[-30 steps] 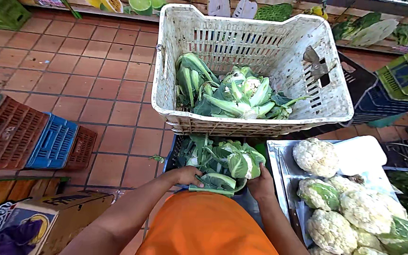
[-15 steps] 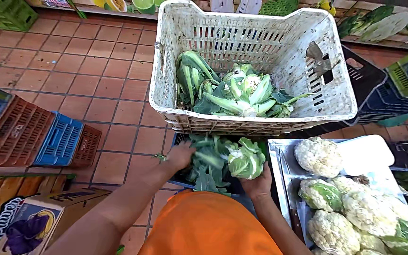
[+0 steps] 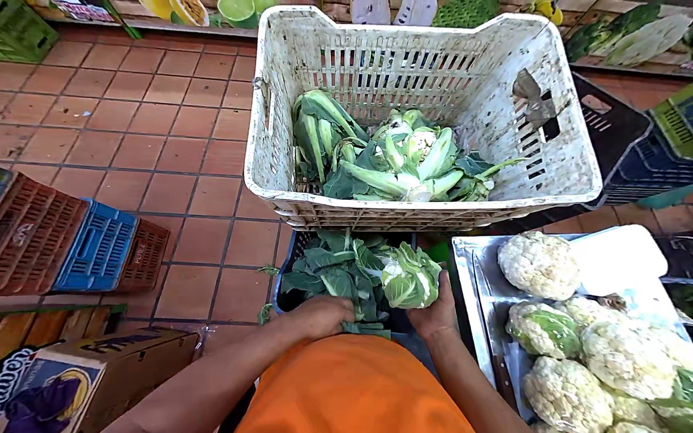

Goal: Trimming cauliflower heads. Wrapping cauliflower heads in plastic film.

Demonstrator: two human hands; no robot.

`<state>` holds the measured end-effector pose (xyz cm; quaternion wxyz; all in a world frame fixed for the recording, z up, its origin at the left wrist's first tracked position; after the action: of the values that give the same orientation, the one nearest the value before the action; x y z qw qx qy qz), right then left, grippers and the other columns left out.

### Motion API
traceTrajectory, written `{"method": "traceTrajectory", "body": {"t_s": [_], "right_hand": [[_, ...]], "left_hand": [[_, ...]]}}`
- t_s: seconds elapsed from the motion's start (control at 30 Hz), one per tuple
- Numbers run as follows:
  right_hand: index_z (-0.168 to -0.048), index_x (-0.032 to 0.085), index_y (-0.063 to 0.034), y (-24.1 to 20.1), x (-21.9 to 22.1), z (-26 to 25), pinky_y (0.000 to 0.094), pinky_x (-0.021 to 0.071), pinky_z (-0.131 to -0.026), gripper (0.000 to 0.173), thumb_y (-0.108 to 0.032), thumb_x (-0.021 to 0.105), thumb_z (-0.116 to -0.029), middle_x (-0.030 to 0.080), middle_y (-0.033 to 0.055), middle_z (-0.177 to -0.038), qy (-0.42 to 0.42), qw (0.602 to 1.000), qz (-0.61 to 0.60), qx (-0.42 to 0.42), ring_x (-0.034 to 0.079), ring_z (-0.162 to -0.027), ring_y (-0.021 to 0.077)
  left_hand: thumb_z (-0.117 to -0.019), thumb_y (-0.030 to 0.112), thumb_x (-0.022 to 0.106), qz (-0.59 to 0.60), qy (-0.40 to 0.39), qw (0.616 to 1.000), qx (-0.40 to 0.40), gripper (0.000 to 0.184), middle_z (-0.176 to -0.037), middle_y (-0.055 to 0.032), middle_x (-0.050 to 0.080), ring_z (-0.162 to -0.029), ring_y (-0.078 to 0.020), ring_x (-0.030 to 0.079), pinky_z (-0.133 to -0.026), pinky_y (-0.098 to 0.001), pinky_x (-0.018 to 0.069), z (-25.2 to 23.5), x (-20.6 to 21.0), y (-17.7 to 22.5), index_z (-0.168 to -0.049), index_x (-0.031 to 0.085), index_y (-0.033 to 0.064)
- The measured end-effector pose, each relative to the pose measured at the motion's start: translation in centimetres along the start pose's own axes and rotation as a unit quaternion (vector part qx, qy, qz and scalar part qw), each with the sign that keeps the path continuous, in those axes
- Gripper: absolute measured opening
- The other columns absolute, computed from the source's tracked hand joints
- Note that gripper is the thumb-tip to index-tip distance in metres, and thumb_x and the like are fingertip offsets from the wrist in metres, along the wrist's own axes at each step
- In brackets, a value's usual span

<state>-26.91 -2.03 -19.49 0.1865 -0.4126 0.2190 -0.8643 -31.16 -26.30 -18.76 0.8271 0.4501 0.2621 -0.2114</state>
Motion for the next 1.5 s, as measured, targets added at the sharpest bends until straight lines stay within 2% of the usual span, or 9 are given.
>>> {"method": "traceTrajectory", "body": {"t_s": [0.1,0.23,0.33,0.47,0.6,0.73,0.87,1.17,1.5], "right_hand": [[-0.133,0.06,-0.0221,0.1,-0.6,0.1,0.0536,0.0571,-0.09,0.065,-0.071,0.037,-0.098,0.069,0.0092,-0.124,-0.009,1.0,-0.004,0.002,0.067,-0.112,0.0259],[-0.135,0.059,-0.0202,0.1,-0.8,0.3,0.0545,0.0566,-0.092,0.065,-0.071,0.039,-0.098,0.068,0.0108,-0.125,-0.019,1.0,-0.002,0.002,0.067,-0.113,0.0273],[-0.133,0.059,-0.0172,0.5,-0.5,0.6,0.0527,0.0569,-0.092,0.06,-0.065,0.042,-0.1003,0.069,0.0118,-0.121,-0.022,0.999,0.023,-0.004,0.067,-0.111,0.0264],[-0.142,0.047,-0.0144,0.8,0.7,1.2,0.0516,0.058,-0.092,0.058,-0.055,0.053,-0.1002,0.067,0.0152,-0.123,-0.055,0.996,0.065,-0.02,0.068,-0.11,0.0283],[-0.15,0.04,-0.0141,1.4,3.4,3.0,0.0521,0.0567,-0.097,0.076,-0.059,0.063,-0.0935,0.065,0.0143,-0.13,-0.125,0.979,0.157,-0.037,0.065,-0.117,0.0282],[-0.146,0.048,-0.0144,-0.6,6.5,4.3,0.0436,0.0616,-0.088,0.061,-0.051,0.058,-0.0978,0.068,0.0078,-0.124,-0.169,0.854,0.49,-0.045,0.07,-0.106,0.0211],[-0.142,0.058,-0.0202,-1.5,9.0,5.2,0.0423,0.0618,-0.089,0.051,-0.038,0.067,-0.0954,0.068,0.0029,-0.127,-0.228,0.793,0.556,-0.098,0.07,-0.105,0.0185],[-0.121,0.065,-0.0101,-1.1,9.3,5.4,0.0366,0.062,-0.073,0.029,-0.024,0.066,-0.0962,0.072,0.0107,-0.101,-0.206,0.904,0.333,-0.169,0.071,-0.085,0.0195],[-0.141,0.038,-0.009,0.5,9.2,6.4,0.0443,0.0639,-0.07,0.036,-0.014,0.039,-0.1057,0.073,0.0123,-0.114,-0.16,0.97,0.173,-0.066,0.074,-0.091,0.0265]], "left_hand": [[-0.1054,0.022,0.052,0.086,0.072,0.992,-0.052,0.026,-0.116,-0.0141,0.071,-0.115,-0.032,0.066,-0.102,-0.0562,0.0491,2.3,-1.4,0.2,-0.116,0.07,0.0058],[-0.1032,0.032,0.062,0.259,0.272,0.883,-0.28,0.028,-0.093,-0.0152,0.072,-0.082,-0.0306,0.071,-0.08,-0.0574,0.0586,5.2,-7.2,-3.5,-0.12,0.067,0.0097],[-0.0988,0.04,0.066,0.13,0.208,0.899,-0.362,0.045,-0.116,-0.0219,0.069,-0.106,-0.042,0.067,-0.092,-0.068,0.0513,4.8,-9.3,-5.4,-0.13,0.064,0.0082],[-0.0982,0.05,0.063,0.217,0.357,0.867,-0.272,0.059,-0.139,-0.0122,0.06,-0.127,-0.0309,0.059,-0.106,-0.0567,0.0485,3.8,-8.4,-0.6,-0.14,0.058,0.0094],[-0.109,0.05,0.034,0.684,0.272,0.666,-0.122,0.056,-0.13,-0.0142,0.065,-0.113,-0.0295,0.066,-0.091,-0.0527,0.0578,0.8,-4.0,2.2,-0.149,0.045,0.0138],[-0.1109,0.045,0.024,0.807,0.208,0.55,-0.059,0.051,-0.117,-0.0175,0.07,-0.104,-0.0331,0.07,-0.085,-0.0527,0.0594,1.7,-3.2,1.8,-0.14,0.051,0.0115],[-0.1084,0.046,0.03,0.821,0.236,0.52,-0.02,0.048,-0.112,-0.0126,0.072,-0.103,-0.0261,0.07,-0.089,-0.0475,0.0591,2.6,-2.4,1.2,-0.133,0.055,0.0124],[-0.0806,0.064,0.075,0.833,0.147,0.522,0.105,0.068,-0.117,-0.0094,0.073,-0.108,-0.0218,0.07,-0.095,-0.0437,0.0582,3.1,-5.0,1.7,-0.129,0.065,0.0172],[-0.0853,0.061,0.072,0.811,0.206,0.519,0.175,0.057,-0.115,-0.0077,0.074,-0.105,-0.021,0.071,-0.092,-0.0436,0.0593,3.9,-3.4,1.8,-0.126,0.069,0.0213]]}}
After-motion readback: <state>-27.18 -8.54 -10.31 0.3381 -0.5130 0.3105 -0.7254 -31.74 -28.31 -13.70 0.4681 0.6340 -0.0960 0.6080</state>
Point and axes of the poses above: each hand's wrist, its own z-axis away from the middle knuckle, its own x-axis out of the palm, y = z × x, the point moved 3 cm from there along -z, towards the middle knuckle
